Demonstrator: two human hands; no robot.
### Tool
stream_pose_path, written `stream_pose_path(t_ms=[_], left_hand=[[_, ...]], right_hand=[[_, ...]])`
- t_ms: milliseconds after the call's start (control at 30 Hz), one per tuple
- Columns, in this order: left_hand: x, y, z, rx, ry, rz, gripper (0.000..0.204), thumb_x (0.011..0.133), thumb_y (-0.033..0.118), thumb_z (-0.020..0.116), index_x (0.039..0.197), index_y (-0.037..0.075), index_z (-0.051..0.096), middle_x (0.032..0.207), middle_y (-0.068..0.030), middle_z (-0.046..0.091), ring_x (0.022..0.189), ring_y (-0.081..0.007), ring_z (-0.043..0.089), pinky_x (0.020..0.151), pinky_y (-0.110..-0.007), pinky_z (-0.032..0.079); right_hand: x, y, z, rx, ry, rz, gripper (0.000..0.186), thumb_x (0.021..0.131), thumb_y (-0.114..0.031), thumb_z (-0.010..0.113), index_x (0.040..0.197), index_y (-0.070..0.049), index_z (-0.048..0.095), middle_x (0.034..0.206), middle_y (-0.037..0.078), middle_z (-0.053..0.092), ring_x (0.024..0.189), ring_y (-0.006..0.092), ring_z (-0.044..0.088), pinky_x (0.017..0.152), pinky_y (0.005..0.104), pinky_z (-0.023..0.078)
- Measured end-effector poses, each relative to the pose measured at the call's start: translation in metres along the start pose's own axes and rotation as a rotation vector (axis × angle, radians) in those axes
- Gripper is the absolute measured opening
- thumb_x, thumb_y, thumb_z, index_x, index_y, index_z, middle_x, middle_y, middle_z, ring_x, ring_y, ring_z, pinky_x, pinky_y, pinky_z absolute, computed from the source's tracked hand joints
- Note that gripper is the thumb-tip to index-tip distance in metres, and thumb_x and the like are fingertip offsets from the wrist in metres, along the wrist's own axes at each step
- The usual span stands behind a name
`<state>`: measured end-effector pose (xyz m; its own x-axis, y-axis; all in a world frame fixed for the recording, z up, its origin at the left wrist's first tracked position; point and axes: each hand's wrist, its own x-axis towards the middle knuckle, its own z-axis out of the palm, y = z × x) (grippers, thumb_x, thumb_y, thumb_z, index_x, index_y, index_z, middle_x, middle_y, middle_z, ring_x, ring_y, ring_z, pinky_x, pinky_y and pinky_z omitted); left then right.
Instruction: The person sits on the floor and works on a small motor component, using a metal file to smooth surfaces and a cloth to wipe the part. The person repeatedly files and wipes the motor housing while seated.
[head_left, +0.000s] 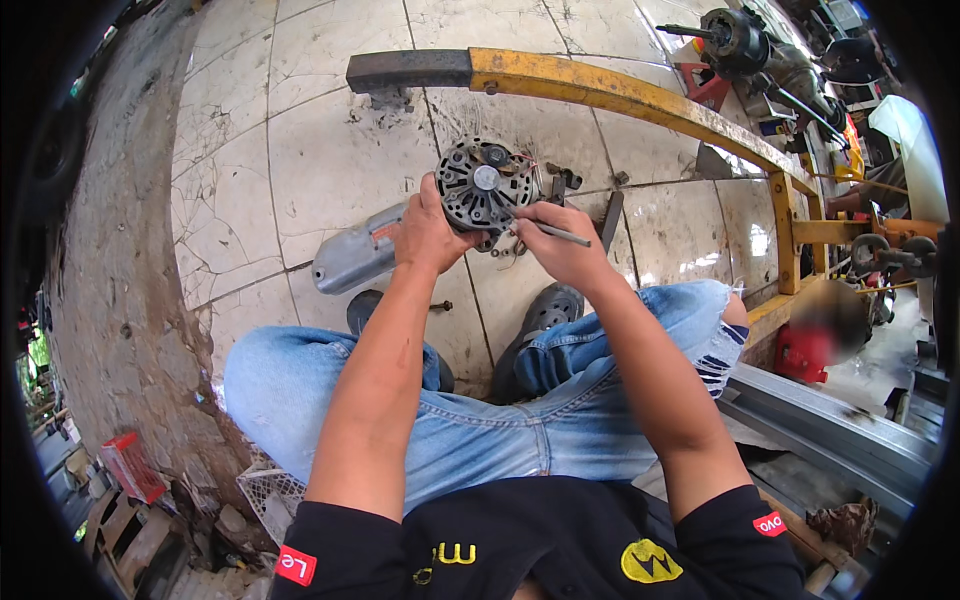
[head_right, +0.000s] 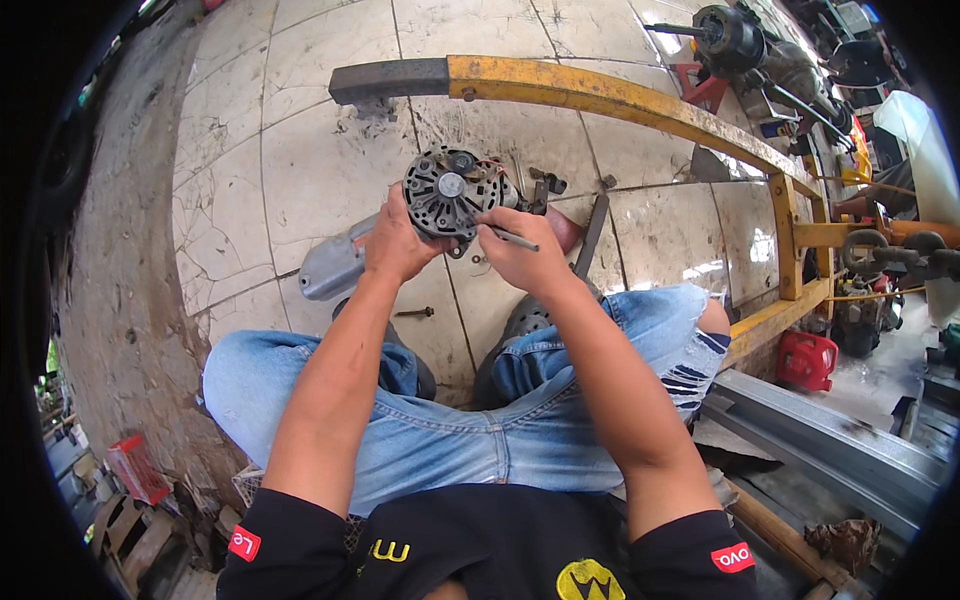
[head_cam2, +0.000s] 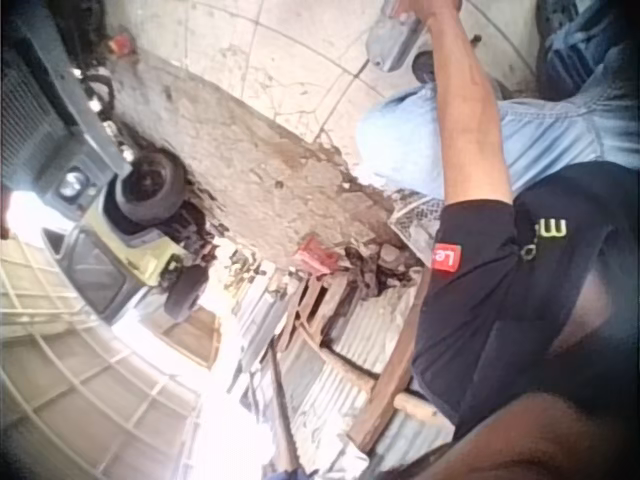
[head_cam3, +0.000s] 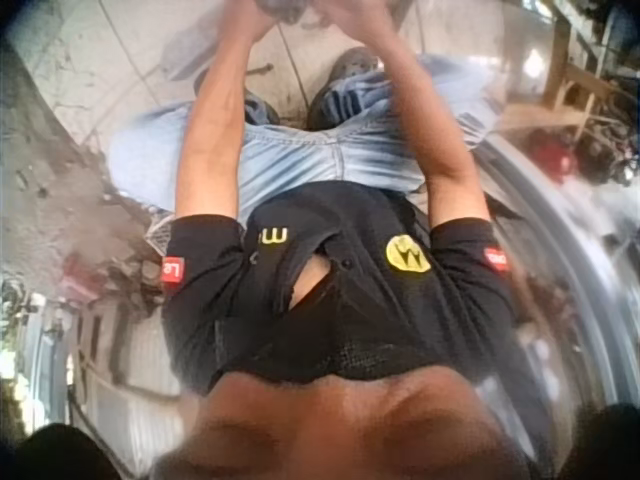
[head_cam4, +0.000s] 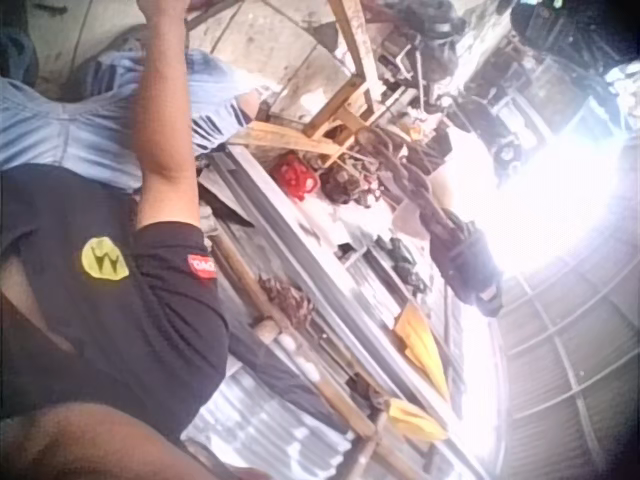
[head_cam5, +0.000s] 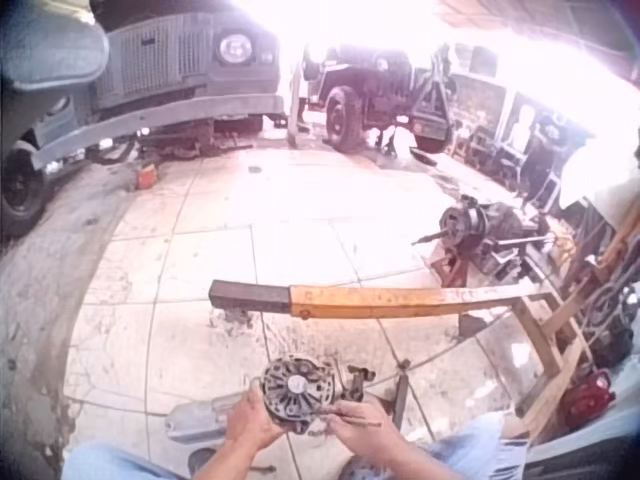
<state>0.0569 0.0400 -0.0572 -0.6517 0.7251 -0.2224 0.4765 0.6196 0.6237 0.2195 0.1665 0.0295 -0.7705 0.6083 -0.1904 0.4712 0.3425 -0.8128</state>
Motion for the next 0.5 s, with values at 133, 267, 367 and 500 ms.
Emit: stream_pose_path(t_ms=[133,267,367,500], left_hand=[[0.002,-0.011,0.0,-0.04,0.014,0.07,0.118,0.06,0.045,0.091,0.147,0.012,0.019,0.127,-0.0199,0.055,0.12,-0.0388,0.054,0.097,-0.047,0.048],[0.001,-0.021,0.003,-0.057,0.022,0.087,0.119,0.064,0.038,0.09,0.152,0.01,0.014,0.135,-0.0224,0.051,0.126,-0.0385,0.051,0.101,-0.045,0.046],[0.002,-0.022,-0.004,-0.072,-0.033,0.071,0.11,0.07,0.031,0.085,0.153,0.009,0.017,0.141,-0.0232,0.048,0.129,-0.038,0.05,0.104,-0.044,0.045],[0.018,-0.036,-0.014,-0.084,-0.067,-0.019,0.081,0.08,0.025,0.072,0.148,0.004,0.035,0.139,-0.0214,0.052,0.127,-0.0352,0.053,0.105,-0.039,0.043]], right_hand=[[-0.004,0.01,-0.024,0.15,0.099,0.069,0.021,0.09,-0.014,0.064,0.105,-0.002,0.07,0.082,0.008,0.07,0.068,0.0111,0.062,0.062,0.0275,0.05],[-0.005,0.017,-0.042,0.401,0.21,0.15,0.023,0.095,-0.014,0.062,0.112,0.0,0.067,0.093,0.003,0.07,0.065,0.0043,0.056,0.056,0.021,0.045],[-0.008,0.024,-0.052,0.565,0.259,0.189,0.026,0.095,-0.015,0.064,0.117,0.0,0.064,0.097,0.004,0.07,0.066,0.0034,0.057,0.054,0.0198,0.043],[-0.002,0.019,-0.066,0.517,0.341,0.187,0.036,0.099,-0.026,0.059,0.122,0.001,0.061,0.103,0.008,0.07,0.063,0.0054,0.058,0.051,0.02,0.041]])
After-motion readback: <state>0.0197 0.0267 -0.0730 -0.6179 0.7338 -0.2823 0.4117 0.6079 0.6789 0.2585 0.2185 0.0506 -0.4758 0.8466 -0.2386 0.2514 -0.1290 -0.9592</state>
